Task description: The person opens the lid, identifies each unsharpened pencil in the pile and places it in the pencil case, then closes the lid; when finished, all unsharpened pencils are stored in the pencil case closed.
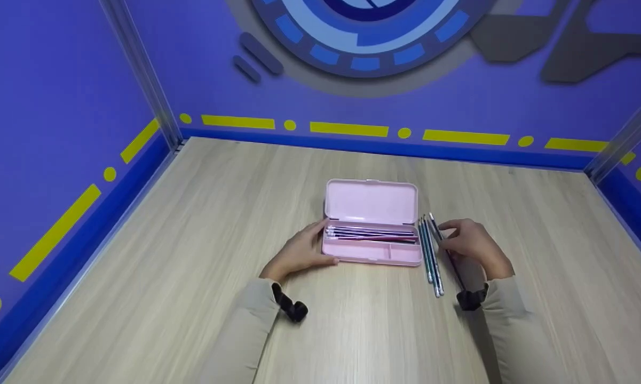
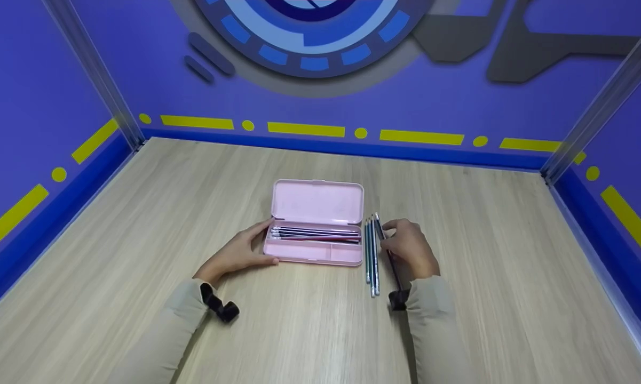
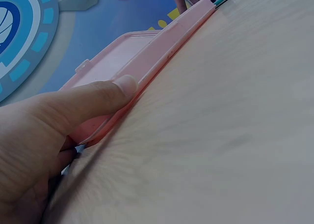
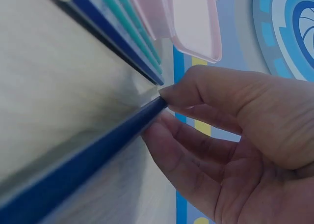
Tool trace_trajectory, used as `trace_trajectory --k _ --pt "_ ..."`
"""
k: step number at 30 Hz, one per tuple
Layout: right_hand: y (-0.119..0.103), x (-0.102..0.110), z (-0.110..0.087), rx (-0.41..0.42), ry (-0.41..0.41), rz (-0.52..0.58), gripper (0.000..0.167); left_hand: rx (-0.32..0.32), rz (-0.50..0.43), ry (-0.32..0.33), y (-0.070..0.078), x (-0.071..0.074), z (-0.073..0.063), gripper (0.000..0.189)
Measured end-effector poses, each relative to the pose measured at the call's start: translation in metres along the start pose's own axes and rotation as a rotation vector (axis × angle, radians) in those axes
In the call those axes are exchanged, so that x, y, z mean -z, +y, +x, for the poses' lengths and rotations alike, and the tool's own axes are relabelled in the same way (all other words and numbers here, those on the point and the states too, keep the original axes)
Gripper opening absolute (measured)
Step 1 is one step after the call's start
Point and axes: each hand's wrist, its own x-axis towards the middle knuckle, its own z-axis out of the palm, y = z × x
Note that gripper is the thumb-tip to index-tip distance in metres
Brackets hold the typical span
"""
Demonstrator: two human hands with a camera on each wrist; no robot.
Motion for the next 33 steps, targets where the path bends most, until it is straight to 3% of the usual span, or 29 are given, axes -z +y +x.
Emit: trace_trajectory --k 7,17,33 --pt "-0.012 0.006 0.0 0.027 0.068 -0.014 0.044 -0.01 0.019 0.003 -0.001 0.0 0.002 0.101" --pt "-0.035 0.004 0.003 0.208 0.194 -0.07 0.029 -0.019 0.013 0.008 -0.003 0.0 0.002 0.102" --pt "-0.079 -0.012 0.022 0.455 0.107 -0.173 0.025 -0.004 0.007 0.005 -0.001 0.0 0.001 0.101"
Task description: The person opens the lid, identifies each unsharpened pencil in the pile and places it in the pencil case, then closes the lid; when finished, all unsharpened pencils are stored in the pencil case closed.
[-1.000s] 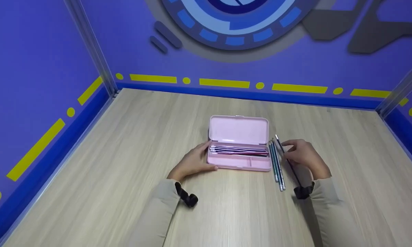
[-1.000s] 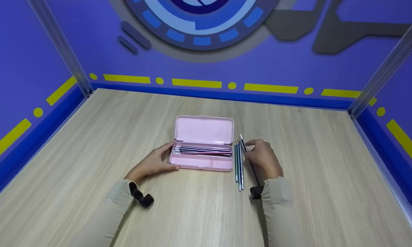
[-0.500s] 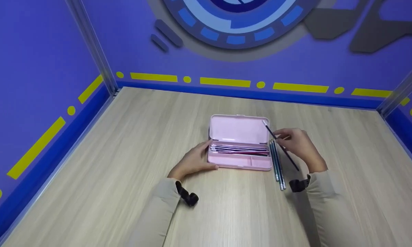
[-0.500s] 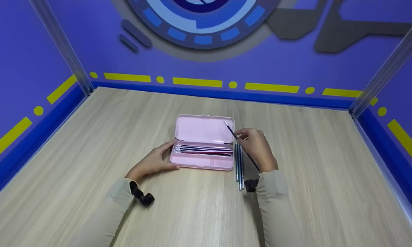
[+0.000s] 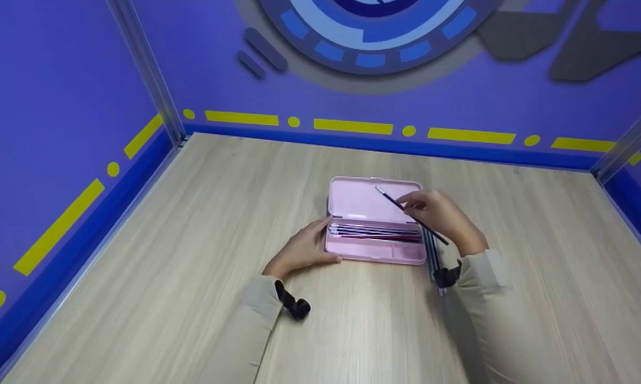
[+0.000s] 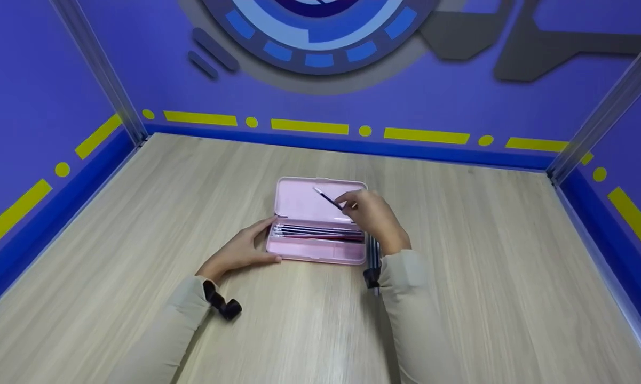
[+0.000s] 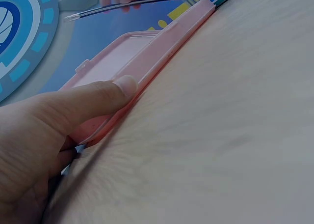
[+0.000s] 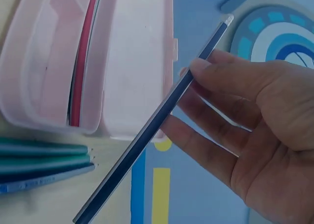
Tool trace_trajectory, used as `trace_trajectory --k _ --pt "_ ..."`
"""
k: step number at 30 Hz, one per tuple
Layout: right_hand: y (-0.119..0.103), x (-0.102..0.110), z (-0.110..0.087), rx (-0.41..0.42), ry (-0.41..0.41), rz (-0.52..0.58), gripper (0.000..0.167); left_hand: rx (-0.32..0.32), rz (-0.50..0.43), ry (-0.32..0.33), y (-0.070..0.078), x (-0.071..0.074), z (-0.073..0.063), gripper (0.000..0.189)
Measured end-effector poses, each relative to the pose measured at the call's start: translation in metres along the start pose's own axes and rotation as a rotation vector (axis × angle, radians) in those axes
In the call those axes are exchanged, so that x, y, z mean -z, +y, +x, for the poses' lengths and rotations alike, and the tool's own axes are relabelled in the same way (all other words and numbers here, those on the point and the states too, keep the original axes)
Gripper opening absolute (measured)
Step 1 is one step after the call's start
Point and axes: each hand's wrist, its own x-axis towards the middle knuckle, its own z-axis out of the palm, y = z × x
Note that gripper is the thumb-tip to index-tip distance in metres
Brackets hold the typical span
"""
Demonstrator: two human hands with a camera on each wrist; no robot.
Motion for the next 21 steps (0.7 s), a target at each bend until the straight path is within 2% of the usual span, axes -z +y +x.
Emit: trace_trajectory --k 10,21 --pt "-0.024 -0.015 0.015 0.122 -0.049 -0.046 0.022 0.0 -0.007 0.001 0.001 0.0 0.0 0.101" --pt "-0.038 -0.035 0.026 0.207 -0.125 -0.103 0.023 -0.011 0.013 0.008 0.0 0.0 0.0 0.101"
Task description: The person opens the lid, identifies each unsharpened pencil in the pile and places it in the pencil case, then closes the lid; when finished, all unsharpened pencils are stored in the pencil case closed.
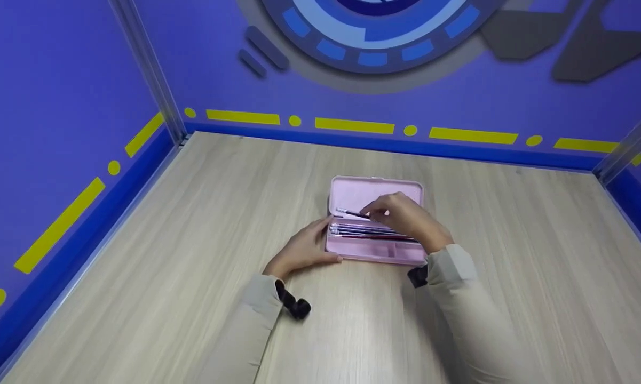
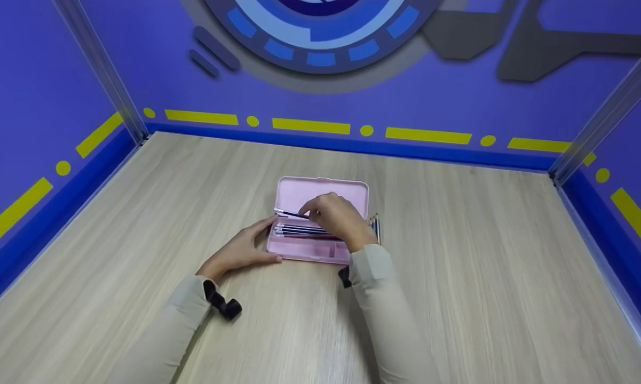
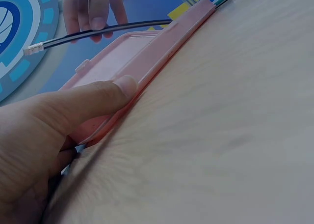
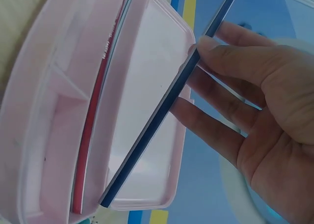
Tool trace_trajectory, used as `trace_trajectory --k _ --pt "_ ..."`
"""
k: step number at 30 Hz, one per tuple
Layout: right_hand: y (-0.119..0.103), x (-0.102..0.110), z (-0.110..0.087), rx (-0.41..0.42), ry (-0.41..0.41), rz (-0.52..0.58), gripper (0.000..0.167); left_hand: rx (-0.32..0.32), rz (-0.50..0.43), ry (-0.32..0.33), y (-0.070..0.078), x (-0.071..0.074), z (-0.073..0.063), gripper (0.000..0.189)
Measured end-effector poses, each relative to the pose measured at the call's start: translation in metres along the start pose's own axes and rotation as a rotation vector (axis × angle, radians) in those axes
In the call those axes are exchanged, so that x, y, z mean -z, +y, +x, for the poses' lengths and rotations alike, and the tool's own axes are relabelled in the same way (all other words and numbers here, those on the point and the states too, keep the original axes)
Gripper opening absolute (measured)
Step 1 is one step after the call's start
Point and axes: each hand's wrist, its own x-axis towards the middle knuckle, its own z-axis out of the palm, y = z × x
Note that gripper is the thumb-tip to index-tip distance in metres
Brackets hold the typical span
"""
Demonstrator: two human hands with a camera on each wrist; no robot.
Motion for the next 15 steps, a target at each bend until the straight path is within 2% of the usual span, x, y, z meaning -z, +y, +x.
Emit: trace_trajectory --k 6,10,15 --pt "0.0 -0.009 0.002 -0.01 -0.006 -0.009 0.025 0.023 -0.014 0.001 0.0 -0.001 -0.001 0.102" --pt "0.0 -0.012 0.003 -0.058 -0.012 -0.008 0.025 0.018 -0.024 -0.001 0.0 0.0 -0.002 0.102" --pt "0.001 -0.012 0.002 -0.051 -0.008 -0.007 0.024 0.009 -0.017 0.007 -0.001 -0.001 0.0 0.103"
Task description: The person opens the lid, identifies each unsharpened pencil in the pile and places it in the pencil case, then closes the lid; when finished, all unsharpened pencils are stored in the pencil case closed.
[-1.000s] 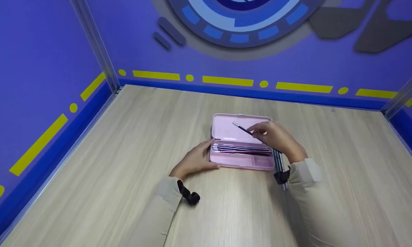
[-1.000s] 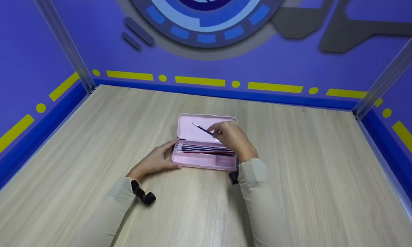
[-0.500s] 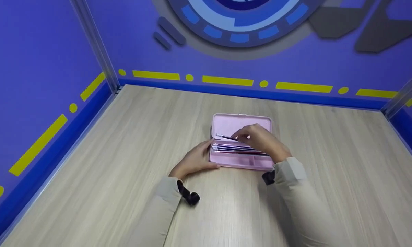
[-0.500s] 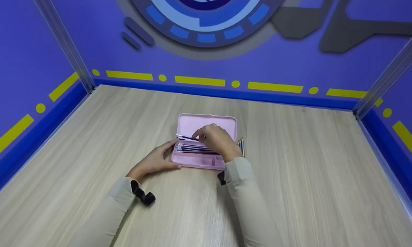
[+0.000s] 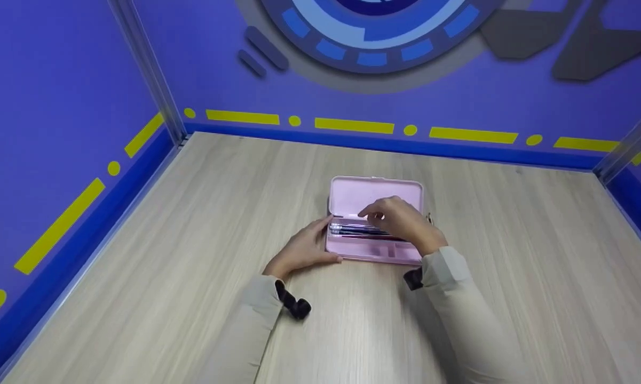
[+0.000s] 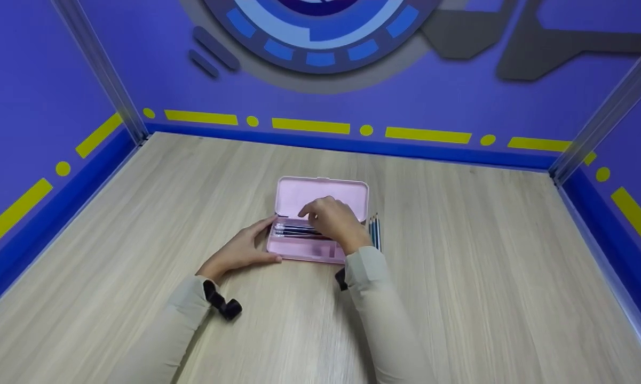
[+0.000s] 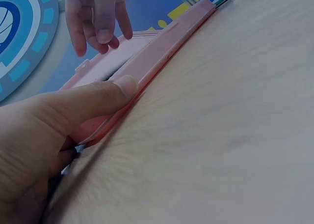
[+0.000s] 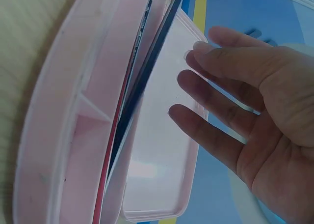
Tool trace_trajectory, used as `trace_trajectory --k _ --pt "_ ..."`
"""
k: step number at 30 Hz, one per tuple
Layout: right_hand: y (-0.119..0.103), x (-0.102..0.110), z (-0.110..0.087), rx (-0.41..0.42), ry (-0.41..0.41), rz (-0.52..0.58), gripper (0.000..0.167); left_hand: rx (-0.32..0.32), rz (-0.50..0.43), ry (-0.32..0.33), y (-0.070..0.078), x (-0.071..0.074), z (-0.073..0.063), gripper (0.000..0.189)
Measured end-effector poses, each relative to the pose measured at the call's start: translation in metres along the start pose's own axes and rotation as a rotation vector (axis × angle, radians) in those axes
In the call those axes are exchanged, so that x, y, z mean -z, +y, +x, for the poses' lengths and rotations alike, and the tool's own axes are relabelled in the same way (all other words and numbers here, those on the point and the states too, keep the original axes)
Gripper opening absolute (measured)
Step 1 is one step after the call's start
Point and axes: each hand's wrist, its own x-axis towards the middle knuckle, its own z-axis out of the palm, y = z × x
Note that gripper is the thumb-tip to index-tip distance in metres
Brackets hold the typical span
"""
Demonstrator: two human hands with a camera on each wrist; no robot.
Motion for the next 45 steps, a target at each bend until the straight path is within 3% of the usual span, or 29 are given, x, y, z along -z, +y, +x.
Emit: trace_trajectory --k 9,16,26,35,42,45 --pt "0.006 0.003 -0.005 -0.056 -0.01 0.019 0.026 0.012 -0.002 -0.005 0.001 0.0 0.0 0.102" --pt "0.017 0.011 -0.014 -0.052 0.04 0.07 0.028 -0.005 -0.002 -0.008 0.0 0.0 0.001 0.1" --pt "0.033 0.027 -0.027 -0.214 0.053 0.128 0.044 -0.004 0.002 -0.009 0.001 0.001 0.001 0.1" --pt "0.051 0.034 -0.032 -0.245 0.067 0.152 0.05 0.005 0.011 -0.015 0.0 0.0 0.001 0.1" --pt "0.06 0.035 -0.034 -0.362 0.038 0.204 0.062 0.014 0.01 -0.016 0.0 0.001 0.001 0.101" --pt "0.064 0.033 -0.035 -0.376 0.048 0.236 0.066 0.017 0.009 -0.017 0.001 0.001 0.0 0.101"
